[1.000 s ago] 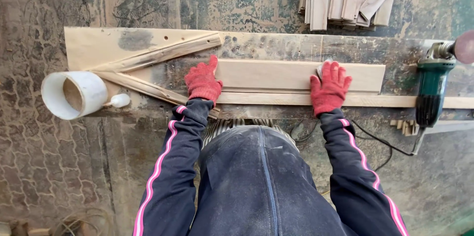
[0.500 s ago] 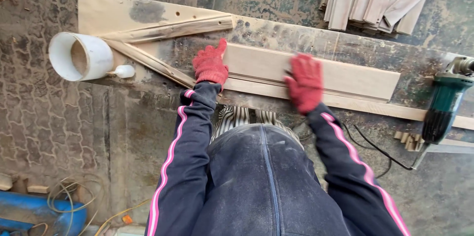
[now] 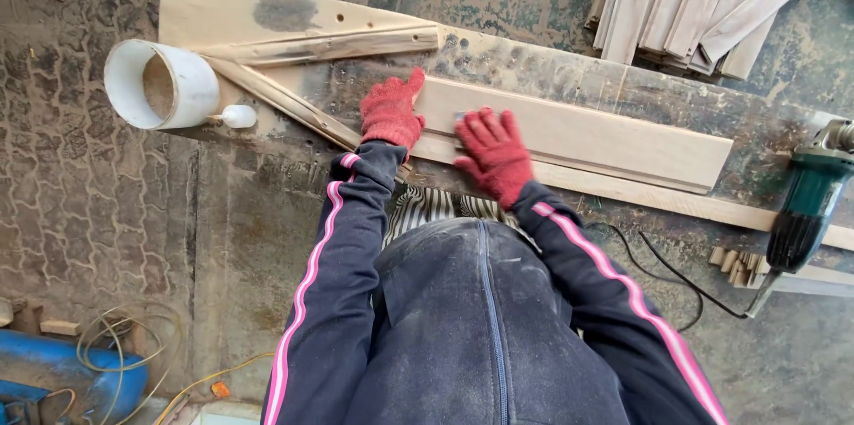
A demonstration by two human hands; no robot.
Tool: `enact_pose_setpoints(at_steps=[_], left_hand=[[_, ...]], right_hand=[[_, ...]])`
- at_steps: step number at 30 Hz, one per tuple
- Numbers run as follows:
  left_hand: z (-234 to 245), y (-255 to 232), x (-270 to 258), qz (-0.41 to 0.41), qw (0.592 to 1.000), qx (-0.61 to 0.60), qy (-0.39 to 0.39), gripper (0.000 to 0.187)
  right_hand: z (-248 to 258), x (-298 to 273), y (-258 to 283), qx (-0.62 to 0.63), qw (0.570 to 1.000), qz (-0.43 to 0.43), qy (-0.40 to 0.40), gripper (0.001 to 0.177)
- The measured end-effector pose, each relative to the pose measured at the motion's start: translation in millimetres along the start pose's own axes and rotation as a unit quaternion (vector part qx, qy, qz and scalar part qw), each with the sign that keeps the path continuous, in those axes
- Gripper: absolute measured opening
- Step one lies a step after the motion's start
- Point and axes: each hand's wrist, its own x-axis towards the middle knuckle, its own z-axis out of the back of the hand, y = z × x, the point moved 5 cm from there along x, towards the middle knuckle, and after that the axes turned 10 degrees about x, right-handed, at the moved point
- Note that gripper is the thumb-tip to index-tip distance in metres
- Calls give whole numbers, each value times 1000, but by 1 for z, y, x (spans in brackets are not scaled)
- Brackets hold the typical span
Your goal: The recorder sands a wooden plank first using an angle grinder with a sanding attachment and then by hand with a sanding block.
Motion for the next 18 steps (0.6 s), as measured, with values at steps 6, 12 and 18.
enact_pose_setpoints(at_steps=[6,12,18], left_hand=[[9,-3,-2,-8,1000,-5,-16,81],[3,-2,4,-9,1000,7,-5,80],[9,0,-5,-14,1000,17,-17,80]], right_hand=[[81,-88,-76,-66,995,-64,48,63],[40,-36,-34,-31,998,-53,27,66],[-13,37,36,-24,999,42,14,79]])
